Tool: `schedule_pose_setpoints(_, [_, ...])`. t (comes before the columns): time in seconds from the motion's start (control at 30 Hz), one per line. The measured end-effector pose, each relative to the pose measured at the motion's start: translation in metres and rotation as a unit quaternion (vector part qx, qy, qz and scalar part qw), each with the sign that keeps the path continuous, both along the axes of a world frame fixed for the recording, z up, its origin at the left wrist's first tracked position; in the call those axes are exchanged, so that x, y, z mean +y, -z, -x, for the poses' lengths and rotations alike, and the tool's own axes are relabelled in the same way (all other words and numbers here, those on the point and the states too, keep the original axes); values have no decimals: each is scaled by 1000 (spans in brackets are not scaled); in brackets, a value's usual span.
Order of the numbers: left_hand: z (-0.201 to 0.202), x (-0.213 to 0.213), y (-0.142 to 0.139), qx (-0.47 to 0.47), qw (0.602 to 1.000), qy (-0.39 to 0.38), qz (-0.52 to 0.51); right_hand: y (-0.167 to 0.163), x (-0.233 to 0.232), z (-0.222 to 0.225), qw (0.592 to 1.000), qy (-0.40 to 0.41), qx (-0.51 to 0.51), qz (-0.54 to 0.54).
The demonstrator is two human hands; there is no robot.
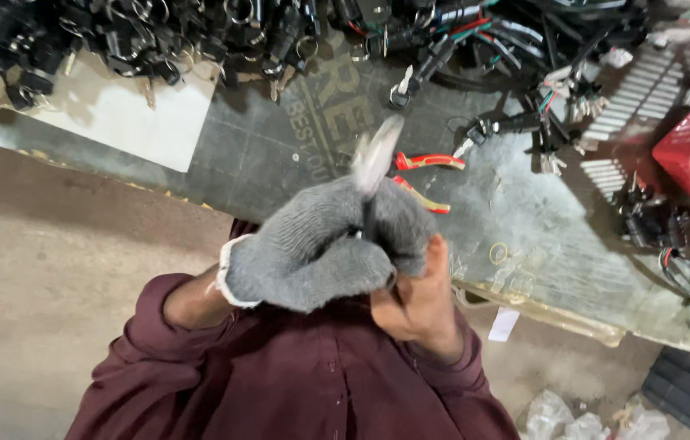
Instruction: The person holds a black cable against the workbench and uses red-handled pliers to cut and strip insulation from its end, pulling the cut piece free by hand. They separate the exposed colored wires, then continue cutting and stripping additional points along the cable.
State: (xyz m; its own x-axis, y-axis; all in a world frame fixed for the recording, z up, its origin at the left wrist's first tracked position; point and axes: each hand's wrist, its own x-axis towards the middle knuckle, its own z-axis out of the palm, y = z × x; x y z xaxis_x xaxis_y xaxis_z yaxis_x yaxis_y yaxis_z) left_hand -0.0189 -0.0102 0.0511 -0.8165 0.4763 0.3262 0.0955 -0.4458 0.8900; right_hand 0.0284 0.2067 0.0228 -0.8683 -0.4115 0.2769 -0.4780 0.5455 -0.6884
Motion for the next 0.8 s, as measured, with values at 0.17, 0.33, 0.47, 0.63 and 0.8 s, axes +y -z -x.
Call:
schedule_pose_setpoints(0.17, [-12, 10, 12, -242, 964, 67, 87, -30, 10, 18, 997, 17, -15, 73])
schedule_pose_setpoints(0.33, [-21, 55, 7, 164, 947, 73, 266, -85, 36, 41, 963, -221, -91, 127])
schedule_pose_setpoints(0.47, [-17, 62, -4, 55, 978, 92, 181, -86, 71, 22, 697, -94, -299, 645])
schedule_pose_setpoints(0.63, [3, 37, 40, 187, 964, 43, 186, -35, 85, 13, 650, -108, -170, 733])
schedule_pose_setpoints(0.8, [7, 15, 45, -387, 919, 75, -12, -15, 34, 54, 743, 67, -241, 621])
